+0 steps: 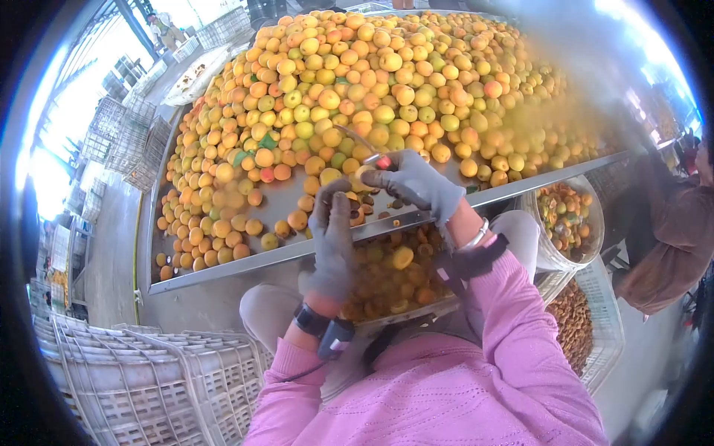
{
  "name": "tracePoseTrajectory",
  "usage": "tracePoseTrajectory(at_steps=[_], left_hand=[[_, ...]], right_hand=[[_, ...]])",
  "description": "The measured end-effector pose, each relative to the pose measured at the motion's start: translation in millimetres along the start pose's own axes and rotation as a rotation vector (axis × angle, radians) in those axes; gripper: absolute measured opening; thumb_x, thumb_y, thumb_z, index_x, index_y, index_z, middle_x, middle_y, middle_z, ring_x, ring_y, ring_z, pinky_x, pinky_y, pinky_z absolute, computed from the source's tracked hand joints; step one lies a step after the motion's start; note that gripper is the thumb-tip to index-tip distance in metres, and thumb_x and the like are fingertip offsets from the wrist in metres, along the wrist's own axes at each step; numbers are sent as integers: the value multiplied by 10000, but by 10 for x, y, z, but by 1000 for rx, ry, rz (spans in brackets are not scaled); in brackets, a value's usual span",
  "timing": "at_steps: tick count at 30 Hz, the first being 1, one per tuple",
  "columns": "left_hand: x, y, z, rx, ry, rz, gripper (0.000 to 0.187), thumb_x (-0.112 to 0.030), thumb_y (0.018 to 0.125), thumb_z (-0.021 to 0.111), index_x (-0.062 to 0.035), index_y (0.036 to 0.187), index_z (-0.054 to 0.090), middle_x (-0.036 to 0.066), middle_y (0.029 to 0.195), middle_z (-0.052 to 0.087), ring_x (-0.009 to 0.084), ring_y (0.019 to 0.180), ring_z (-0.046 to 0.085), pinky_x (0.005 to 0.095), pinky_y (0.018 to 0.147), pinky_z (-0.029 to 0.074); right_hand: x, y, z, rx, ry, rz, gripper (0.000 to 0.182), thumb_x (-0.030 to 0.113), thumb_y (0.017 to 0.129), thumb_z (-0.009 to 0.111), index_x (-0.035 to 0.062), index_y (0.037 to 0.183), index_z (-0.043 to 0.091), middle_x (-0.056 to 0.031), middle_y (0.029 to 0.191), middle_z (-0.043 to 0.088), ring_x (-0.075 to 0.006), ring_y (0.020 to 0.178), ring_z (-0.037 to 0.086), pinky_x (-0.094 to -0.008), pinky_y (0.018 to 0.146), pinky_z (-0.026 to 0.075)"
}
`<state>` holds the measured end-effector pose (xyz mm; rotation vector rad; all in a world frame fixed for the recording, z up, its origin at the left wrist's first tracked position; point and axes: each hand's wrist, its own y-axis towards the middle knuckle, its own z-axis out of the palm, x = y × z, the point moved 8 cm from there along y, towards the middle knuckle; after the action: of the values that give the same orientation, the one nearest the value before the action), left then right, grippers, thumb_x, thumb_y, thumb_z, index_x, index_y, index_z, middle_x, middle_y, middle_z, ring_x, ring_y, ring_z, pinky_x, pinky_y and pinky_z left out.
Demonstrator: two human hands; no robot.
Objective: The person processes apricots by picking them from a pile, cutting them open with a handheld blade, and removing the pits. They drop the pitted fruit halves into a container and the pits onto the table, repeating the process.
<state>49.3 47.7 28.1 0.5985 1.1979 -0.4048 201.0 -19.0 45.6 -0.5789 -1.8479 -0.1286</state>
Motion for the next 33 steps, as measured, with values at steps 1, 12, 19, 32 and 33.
tracePoseTrajectory(at_steps=[1, 12, 19, 32, 33], left_hand=[[-19, 7, 11, 0, -3, -1, 305, -223, 1024, 499, -29, 1245, 576, 7, 1012, 614, 61, 774, 538, 217, 703, 479], [-13, 46, 105, 216, -716, -209, 377, -296, 1036, 465, -29, 1301, 495, 82, 1065, 603, 133, 758, 586, 297, 731, 555], [67, 8, 207, 297, -620, -238, 397, -288, 1017, 525, -18, 1305, 487, 52, 1021, 604, 115, 769, 557, 243, 688, 486], [82, -26, 125, 100, -391, -249, 255, -166, 984, 595, -32, 1201, 591, 0, 971, 622, 51, 737, 522, 198, 614, 434], [68, 9, 120, 108, -390, -220, 255, -166, 984, 595, -32, 1201, 591, 0, 971, 622, 51, 737, 522, 198, 614, 434]], right_hand=[[56, -111, 112, 107, 364, 16, 414, 368, 868, 734, 8, 1064, 680, -17, 702, 618, -92, 609, 554, -244, 553, 438], [208, -542, 236, 28, 398, -200, 419, 431, 951, 626, 15, 1000, 607, 30, 705, 522, -54, 615, 455, -225, 541, 373], [267, -638, 281, 7, 362, -219, 463, 486, 986, 534, 25, 996, 578, 39, 694, 487, -51, 614, 427, -225, 534, 362], [-183, -380, 439, -174, 218, -227, 444, 385, 997, 547, -47, 1079, 611, -94, 847, 655, -147, 800, 584, -342, 718, 499], [-257, -300, 426, -194, 119, -206, 429, 367, 992, 559, -49, 1080, 619, -120, 861, 667, -158, 811, 595, -349, 730, 504]])
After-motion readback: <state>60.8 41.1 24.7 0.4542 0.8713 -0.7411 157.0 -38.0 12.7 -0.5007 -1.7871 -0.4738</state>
